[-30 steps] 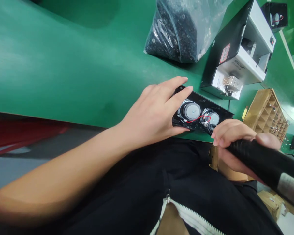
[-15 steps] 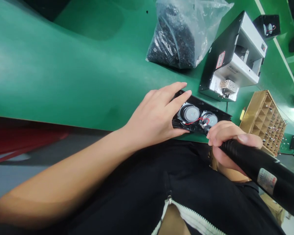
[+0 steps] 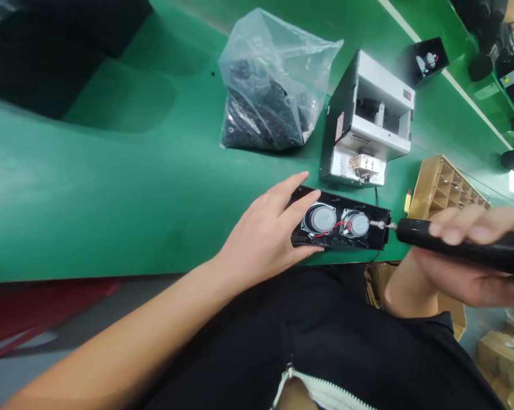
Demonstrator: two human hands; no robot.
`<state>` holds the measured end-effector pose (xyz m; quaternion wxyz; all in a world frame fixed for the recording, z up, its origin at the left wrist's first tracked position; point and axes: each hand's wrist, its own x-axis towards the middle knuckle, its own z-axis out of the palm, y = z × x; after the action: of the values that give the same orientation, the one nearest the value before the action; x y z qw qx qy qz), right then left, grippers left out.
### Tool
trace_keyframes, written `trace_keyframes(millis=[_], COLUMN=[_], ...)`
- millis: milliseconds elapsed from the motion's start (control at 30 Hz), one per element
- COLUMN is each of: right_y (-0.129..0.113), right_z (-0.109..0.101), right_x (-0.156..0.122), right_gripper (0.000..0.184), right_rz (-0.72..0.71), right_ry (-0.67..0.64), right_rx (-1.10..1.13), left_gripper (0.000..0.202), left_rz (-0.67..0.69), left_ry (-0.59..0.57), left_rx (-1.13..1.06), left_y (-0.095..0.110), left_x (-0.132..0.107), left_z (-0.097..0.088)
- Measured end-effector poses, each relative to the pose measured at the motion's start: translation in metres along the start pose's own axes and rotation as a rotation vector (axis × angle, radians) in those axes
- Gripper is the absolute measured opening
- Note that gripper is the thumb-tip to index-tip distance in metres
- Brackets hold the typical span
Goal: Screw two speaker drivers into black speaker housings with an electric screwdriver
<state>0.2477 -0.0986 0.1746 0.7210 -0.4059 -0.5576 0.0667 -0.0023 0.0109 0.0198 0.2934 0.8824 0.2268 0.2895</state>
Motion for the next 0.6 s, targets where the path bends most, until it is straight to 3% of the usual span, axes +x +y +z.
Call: trace_keyframes(millis=[67,133,200,267,433,600], right_y=[-0.006,0.005,0.030,0.063,0.125,0.146], right_z=[-0.012,-0.012,-0.002,0.012,0.039,0.039], right_x=[0.025,0.042,0.051,0.053,0.043,0.036], right_gripper=[0.045,0.042,0.049,0.064,0.097,0.102], right_rz=[0.104,0.155,0.096,-0.018,-0.046,-0.053], right_ry=[0.039,0.036,-0.019,-0.065,-0.047,-0.069], right_rx=[0.022,0.048,0.025,-0.062,-0.225,-0.263], left_gripper=[0.101,0.074,0.039,0.020,0.013,0.020], left_rz=[0.027,0.035,0.053,0.089,0.117,0.031], left_ry=[0.034,0.095,0.104,0.042,-0.181,-0.302], left_rx=[0.029,0.096,0.161,0.218,0.324,0.335], left_y=[0.007,0.016,0.026,0.035,0.045,0.046], left_x=[0.004,0.008,0.014,0.021,0.041,0.053], left_z=[-0.001,-0.006,-0.013,-0.020,-0.029,-0.026])
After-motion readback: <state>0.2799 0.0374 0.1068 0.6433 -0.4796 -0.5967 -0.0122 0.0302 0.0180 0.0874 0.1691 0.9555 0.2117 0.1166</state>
